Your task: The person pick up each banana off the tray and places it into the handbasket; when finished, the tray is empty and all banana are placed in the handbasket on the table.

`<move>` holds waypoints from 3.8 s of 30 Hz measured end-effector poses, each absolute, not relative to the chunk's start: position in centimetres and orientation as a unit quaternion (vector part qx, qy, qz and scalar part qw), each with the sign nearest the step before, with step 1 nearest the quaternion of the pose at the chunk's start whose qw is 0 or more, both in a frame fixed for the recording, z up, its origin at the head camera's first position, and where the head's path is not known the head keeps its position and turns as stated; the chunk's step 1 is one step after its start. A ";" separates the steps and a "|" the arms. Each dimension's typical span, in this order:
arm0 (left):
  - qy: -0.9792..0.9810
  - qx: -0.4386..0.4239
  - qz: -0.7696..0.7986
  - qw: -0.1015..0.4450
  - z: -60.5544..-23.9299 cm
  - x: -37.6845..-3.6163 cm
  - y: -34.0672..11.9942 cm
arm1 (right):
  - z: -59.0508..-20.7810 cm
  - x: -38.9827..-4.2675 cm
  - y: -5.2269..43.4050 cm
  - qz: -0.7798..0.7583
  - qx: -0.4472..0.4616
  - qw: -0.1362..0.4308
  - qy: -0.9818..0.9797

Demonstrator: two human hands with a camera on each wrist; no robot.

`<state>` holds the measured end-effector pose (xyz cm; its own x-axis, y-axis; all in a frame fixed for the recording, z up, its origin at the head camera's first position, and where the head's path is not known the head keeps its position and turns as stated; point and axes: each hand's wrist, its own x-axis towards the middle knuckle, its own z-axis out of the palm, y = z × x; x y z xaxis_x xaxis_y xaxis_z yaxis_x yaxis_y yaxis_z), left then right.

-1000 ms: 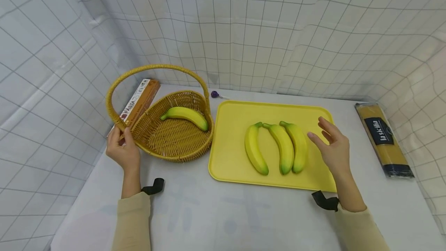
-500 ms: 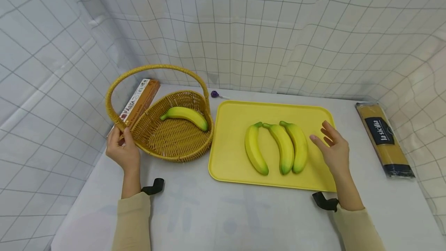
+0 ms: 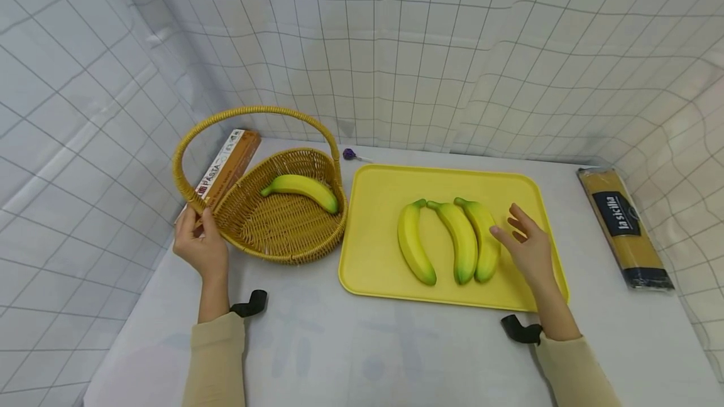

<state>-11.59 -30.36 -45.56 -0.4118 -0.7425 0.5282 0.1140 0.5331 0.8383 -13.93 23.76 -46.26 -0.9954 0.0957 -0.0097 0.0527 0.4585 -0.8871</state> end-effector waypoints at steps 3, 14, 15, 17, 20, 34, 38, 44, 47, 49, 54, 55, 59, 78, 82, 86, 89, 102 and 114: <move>-0.720 0.218 -0.432 0.498 -45.6 -11.6 -30.3 | -46.6 -13.9 23.7 0.517 -0.039 0.016 -0.855; -0.719 0.213 -0.435 0.498 -45.5 -11.5 -30.2 | -47.9 -14.0 23.4 0.499 -0.029 -0.016 -0.866; -0.719 0.213 -0.435 0.498 -45.5 -11.4 -30.2 | -48.0 -14.0 23.4 0.498 -0.030 -0.019 -0.866; -0.723 0.213 -0.432 0.496 -45.5 -11.4 -30.2 | -48.1 -14.0 23.3 0.496 -0.031 -0.023 -0.868; -0.724 0.212 -0.431 0.495 -45.5 -11.4 -30.2 | -48.3 -14.1 23.2 0.489 -0.034 -0.027 -0.871; -0.722 0.210 -0.432 0.497 -45.5 -11.5 -30.3 | -48.7 -14.2 22.8 0.479 -0.039 -0.030 -0.876; -0.720 0.210 -0.434 0.500 -45.5 -11.5 -30.2 | -49.1 -14.1 22.7 0.463 -0.042 -0.030 -0.885; -0.718 0.216 -0.433 0.500 -45.4 -11.5 -30.2 | -49.3 -14.1 22.6 0.449 -0.039 -0.021 -0.892; -0.718 0.221 -0.429 0.501 -45.5 -11.6 -30.2 | -49.3 -14.2 22.5 0.453 -0.042 -0.018 -0.890; -0.717 0.225 -0.427 0.503 -45.5 -11.8 -30.1 | -49.3 -14.1 22.5 0.457 -0.045 -0.016 -0.888; -0.717 0.227 -0.423 0.505 -45.6 -11.8 -30.2 | -49.3 -14.1 22.5 0.466 -0.051 -0.008 -0.883; -0.718 0.226 -0.423 0.505 -45.6 -11.8 -30.2 | -49.3 -14.1 22.6 0.468 -0.054 -0.008 -0.882; -0.717 0.226 -0.423 0.505 -45.7 -11.8 -30.3 | -49.3 -14.2 22.6 0.476 -0.064 -0.004 -0.877; -0.719 0.220 -0.427 0.503 -45.3 -11.5 -30.0 | -48.8 -14.5 22.8 0.494 -0.082 0.035 -0.865; -0.718 0.226 -0.424 0.504 -45.0 -11.5 -29.6 | -48.7 -14.6 22.9 0.497 -0.075 0.040 -0.864; -0.717 0.224 -0.423 0.506 -45.1 -11.6 -29.7 | -48.4 -14.5 23.0 0.501 -0.066 0.048 -0.861; -0.717 0.219 -0.425 0.507 -45.4 -11.6 -30.0 | -48.2 -14.5 23.1 0.501 -0.062 0.055 -0.861; -0.718 0.217 -0.426 0.506 -45.5 -11.7 -30.1 | -44.9 -15.4 22.0 0.525 -0.014 0.072 -0.848; -0.713 0.217 -0.428 0.511 -44.3 -11.3 -29.2 | -41.5 -15.7 18.3 0.595 0.048 0.070 -0.799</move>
<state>-11.32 -29.15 -44.28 -0.3841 -0.7464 0.5434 0.1282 0.5398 0.8320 -15.74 18.35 -41.54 -0.9858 0.0067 0.1677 -0.1588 0.2873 -0.9446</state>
